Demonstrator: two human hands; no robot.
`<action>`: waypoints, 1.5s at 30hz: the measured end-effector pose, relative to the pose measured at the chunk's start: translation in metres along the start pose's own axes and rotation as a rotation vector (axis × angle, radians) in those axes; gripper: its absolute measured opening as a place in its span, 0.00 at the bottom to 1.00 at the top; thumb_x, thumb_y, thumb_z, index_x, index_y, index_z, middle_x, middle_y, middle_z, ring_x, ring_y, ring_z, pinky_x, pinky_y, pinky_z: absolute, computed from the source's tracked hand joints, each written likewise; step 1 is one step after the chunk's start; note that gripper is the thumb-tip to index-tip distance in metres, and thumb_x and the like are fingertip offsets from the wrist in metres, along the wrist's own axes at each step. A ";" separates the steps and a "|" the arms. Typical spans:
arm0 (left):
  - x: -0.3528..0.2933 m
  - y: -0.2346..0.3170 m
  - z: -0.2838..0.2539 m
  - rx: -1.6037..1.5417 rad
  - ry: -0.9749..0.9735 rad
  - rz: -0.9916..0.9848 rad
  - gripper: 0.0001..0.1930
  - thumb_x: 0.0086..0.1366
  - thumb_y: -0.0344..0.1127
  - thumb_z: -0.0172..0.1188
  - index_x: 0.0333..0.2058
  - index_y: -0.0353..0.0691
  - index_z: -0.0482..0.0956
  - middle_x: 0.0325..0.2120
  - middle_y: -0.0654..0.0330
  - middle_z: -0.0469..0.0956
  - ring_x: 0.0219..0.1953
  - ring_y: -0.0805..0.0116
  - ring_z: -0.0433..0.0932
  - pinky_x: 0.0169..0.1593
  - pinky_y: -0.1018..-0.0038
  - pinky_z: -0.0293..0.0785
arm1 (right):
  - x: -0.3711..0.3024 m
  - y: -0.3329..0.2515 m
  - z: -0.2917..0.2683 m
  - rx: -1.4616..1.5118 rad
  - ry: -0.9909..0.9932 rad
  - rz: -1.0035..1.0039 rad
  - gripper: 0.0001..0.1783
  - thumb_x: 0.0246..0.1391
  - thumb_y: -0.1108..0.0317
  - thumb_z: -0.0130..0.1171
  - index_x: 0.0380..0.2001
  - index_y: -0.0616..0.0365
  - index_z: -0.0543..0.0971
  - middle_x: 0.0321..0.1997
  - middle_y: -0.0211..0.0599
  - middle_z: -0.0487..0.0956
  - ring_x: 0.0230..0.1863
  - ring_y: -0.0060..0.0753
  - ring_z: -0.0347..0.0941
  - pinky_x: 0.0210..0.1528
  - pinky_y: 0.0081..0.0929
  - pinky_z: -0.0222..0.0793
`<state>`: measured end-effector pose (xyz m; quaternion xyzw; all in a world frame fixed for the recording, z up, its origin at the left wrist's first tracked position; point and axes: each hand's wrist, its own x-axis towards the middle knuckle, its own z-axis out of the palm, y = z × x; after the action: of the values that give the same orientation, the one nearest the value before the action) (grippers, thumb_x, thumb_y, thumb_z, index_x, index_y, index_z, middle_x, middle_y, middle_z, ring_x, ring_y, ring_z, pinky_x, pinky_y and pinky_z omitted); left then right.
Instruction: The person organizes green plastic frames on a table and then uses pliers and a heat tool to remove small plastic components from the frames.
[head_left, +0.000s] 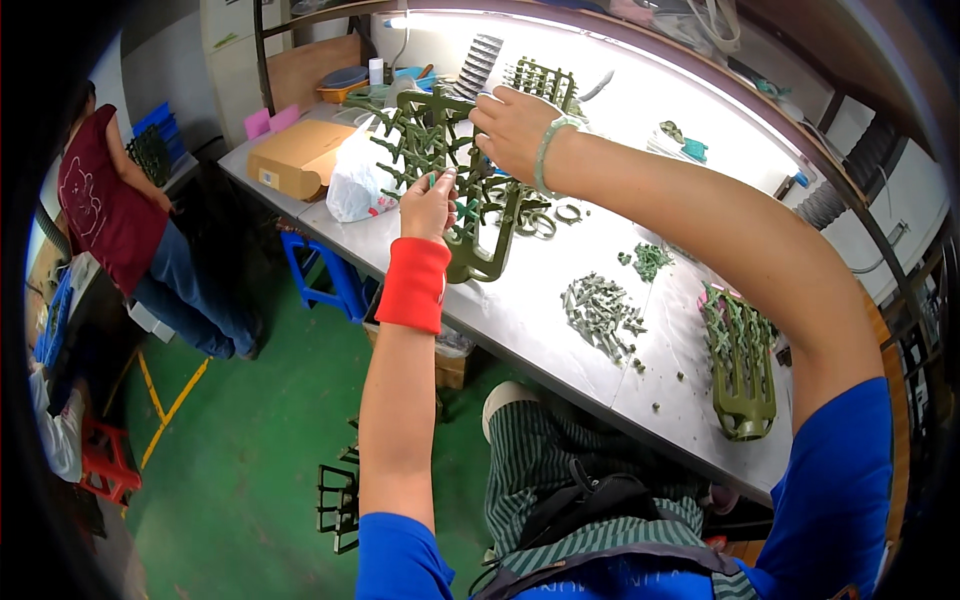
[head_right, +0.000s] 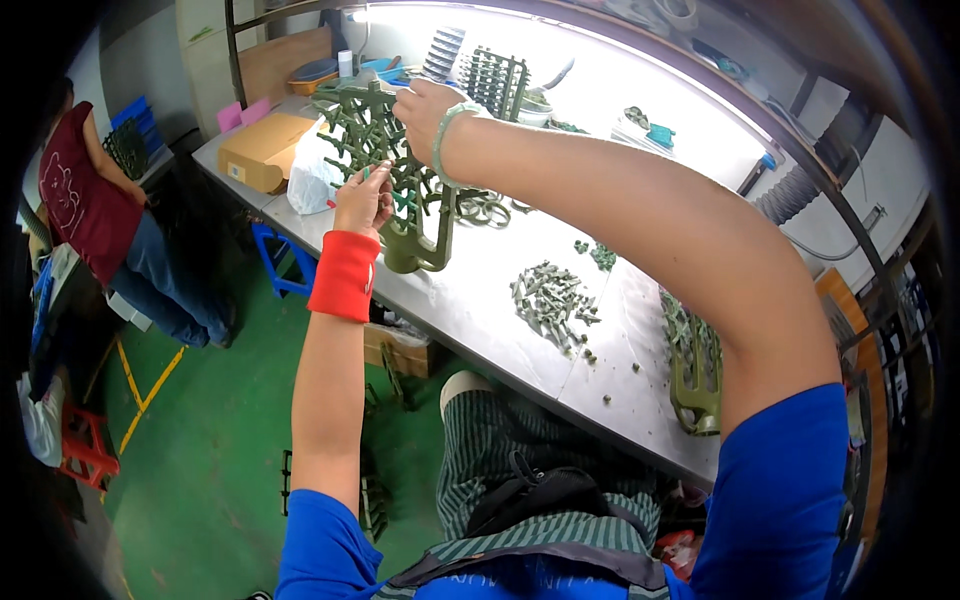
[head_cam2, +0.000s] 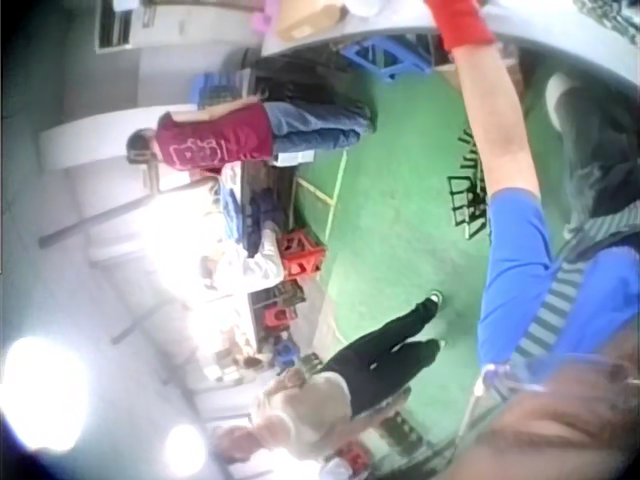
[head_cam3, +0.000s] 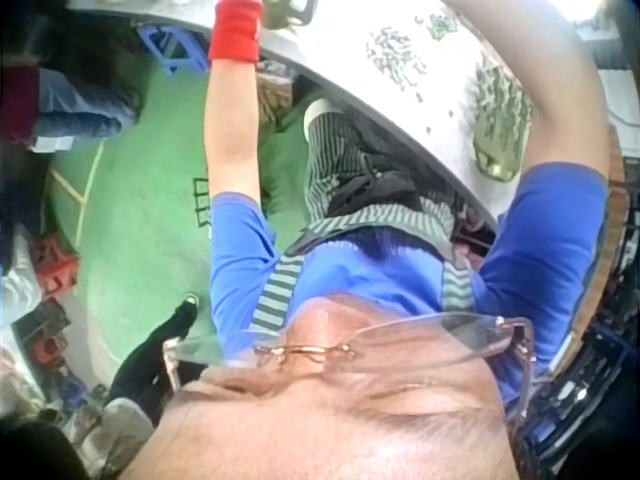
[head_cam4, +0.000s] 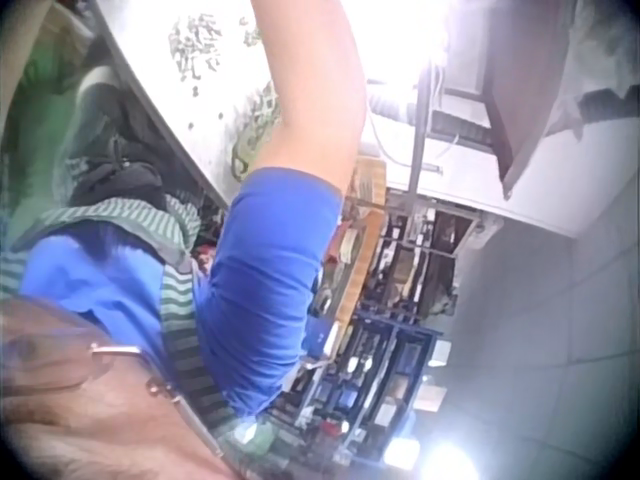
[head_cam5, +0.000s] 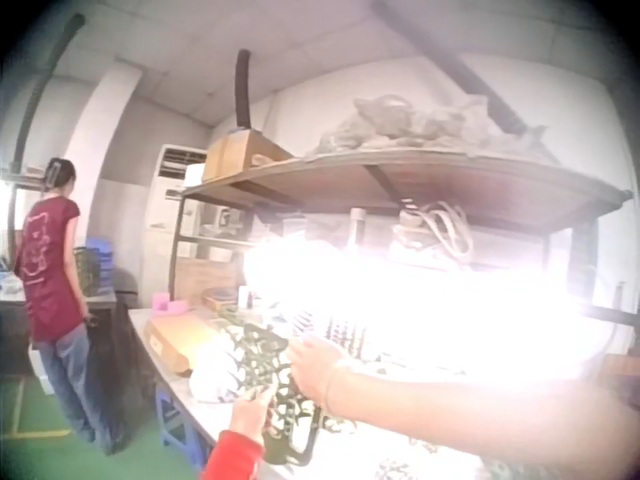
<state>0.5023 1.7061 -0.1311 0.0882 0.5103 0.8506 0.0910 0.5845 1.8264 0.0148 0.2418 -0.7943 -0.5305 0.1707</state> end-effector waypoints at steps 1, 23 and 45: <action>0.000 -0.001 0.001 0.001 -0.003 -0.002 0.06 0.66 0.37 0.61 0.34 0.42 0.78 0.21 0.69 0.72 0.16 0.84 0.64 0.17 0.85 0.60 | 0.001 0.001 0.000 -0.004 0.001 -0.005 0.11 0.55 0.65 0.55 0.36 0.55 0.82 0.47 0.33 0.76 0.57 0.33 0.65 0.60 0.30 0.59; 0.000 -0.003 0.003 -0.019 -0.015 -0.024 0.05 0.66 0.36 0.60 0.34 0.43 0.81 0.21 0.70 0.71 0.17 0.84 0.66 0.18 0.85 0.62 | 0.003 0.008 -0.008 0.171 -0.211 -0.095 0.11 0.53 0.68 0.58 0.36 0.62 0.82 0.46 0.40 0.77 0.50 0.41 0.77 0.44 0.34 0.78; -0.058 -0.038 -0.052 -0.629 -0.134 -0.154 0.14 0.69 0.42 0.59 0.45 0.37 0.78 0.24 0.69 0.65 0.26 0.78 0.63 0.29 0.82 0.62 | -0.080 0.018 -0.045 0.389 -0.135 0.083 0.35 0.34 0.61 0.72 0.49 0.62 0.75 0.49 0.47 0.74 0.55 0.47 0.69 0.59 0.38 0.65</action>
<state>0.5488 1.6656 -0.1923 0.0726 0.2205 0.9495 0.2112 0.6704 1.8434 0.0472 0.2013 -0.9007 -0.3745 0.0890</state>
